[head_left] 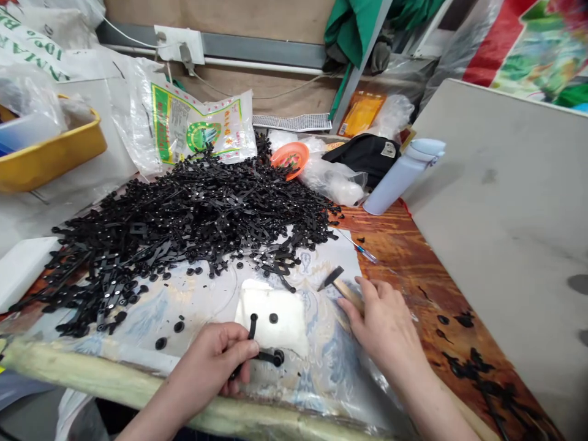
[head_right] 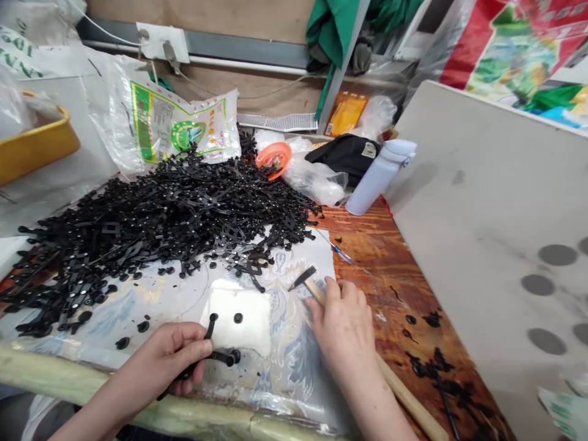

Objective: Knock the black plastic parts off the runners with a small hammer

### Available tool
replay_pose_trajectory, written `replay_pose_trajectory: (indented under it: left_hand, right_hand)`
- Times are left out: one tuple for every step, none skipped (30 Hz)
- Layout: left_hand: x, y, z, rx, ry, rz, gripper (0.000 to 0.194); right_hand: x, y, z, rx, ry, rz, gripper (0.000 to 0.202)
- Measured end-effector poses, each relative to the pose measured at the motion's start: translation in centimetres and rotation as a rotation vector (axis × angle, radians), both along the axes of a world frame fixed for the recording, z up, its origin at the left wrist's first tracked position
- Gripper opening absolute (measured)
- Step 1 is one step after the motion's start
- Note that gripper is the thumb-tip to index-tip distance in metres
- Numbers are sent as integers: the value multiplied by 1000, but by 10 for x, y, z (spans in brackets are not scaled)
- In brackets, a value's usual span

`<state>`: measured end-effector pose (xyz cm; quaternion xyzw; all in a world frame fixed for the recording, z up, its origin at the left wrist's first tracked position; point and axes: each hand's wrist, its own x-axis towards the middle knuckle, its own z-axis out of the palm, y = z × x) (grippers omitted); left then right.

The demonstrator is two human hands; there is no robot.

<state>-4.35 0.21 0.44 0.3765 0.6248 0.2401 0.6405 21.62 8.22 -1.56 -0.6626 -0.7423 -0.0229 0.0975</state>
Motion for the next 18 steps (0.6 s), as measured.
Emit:
replay_pose_trajectory:
  left_hand:
    - [2,1,2,-13,-19,-14,35]
    - [3,2,4,-25,-36,-17,36]
    - [5,3,5,-37,-49,-18,37]
    - [6,4,6,-46,-53,-20,38]
    - [6,6,7,-51,-46,-24,39]
    - [7,7,6,-55,-31,-33,39]
    - [6,9,5,-60,-13,-49,39]
    - [6,10,4,-67,8,-67,39]
    - [5,11,2,-74,25,-79,39]
    - [5,13,0,-82,35,-85,39]
    - [5,14,-2,-89,40,-88,39]
    - [4,14,-3,-92,41,-85,39]
    - [4,15,-4,-91,40,-76,39]
    - [4,16,-4,-89,35,-66,38]
    - [4,16,-4,-88,28,-60,38]
    - [5,16,-3,-88,18,-56,38]
    - [5,16,-2,-89,8,-54,38]
    - [5,15,-1,-90,-1,-56,38]
  right_hand:
    - [4,2,-4,-36,-12,-21,35]
    - [7,2,-8,-64,-2,-25,30]
    - [7,3,-11,-77,15,-25,24]
    - [7,3,-13,-81,30,-29,19]
    - [6,3,-14,-84,42,-36,16]
    - [4,3,-13,-87,55,-39,14]
    - [3,2,-10,-89,69,-37,14]
    - [2,0,-6,-89,81,-30,15]
    - [0,-2,-1,-91,102,-14,16]
    - [-1,-5,6,-94,138,15,18]
    - [-3,-9,13,-99,190,54,20]
    - [-5,-13,20,-108,254,98,23]
    - [-8,-17,26,-121,325,145,25]
    - [-11,-20,32,-138,391,190,27]
    - [-14,-23,37,-160,442,227,27]
    - [-17,-26,40,-190,470,251,28]
    - [-20,-27,41,-224,484,264,27]
    - [-22,-29,41,-263,485,268,26]
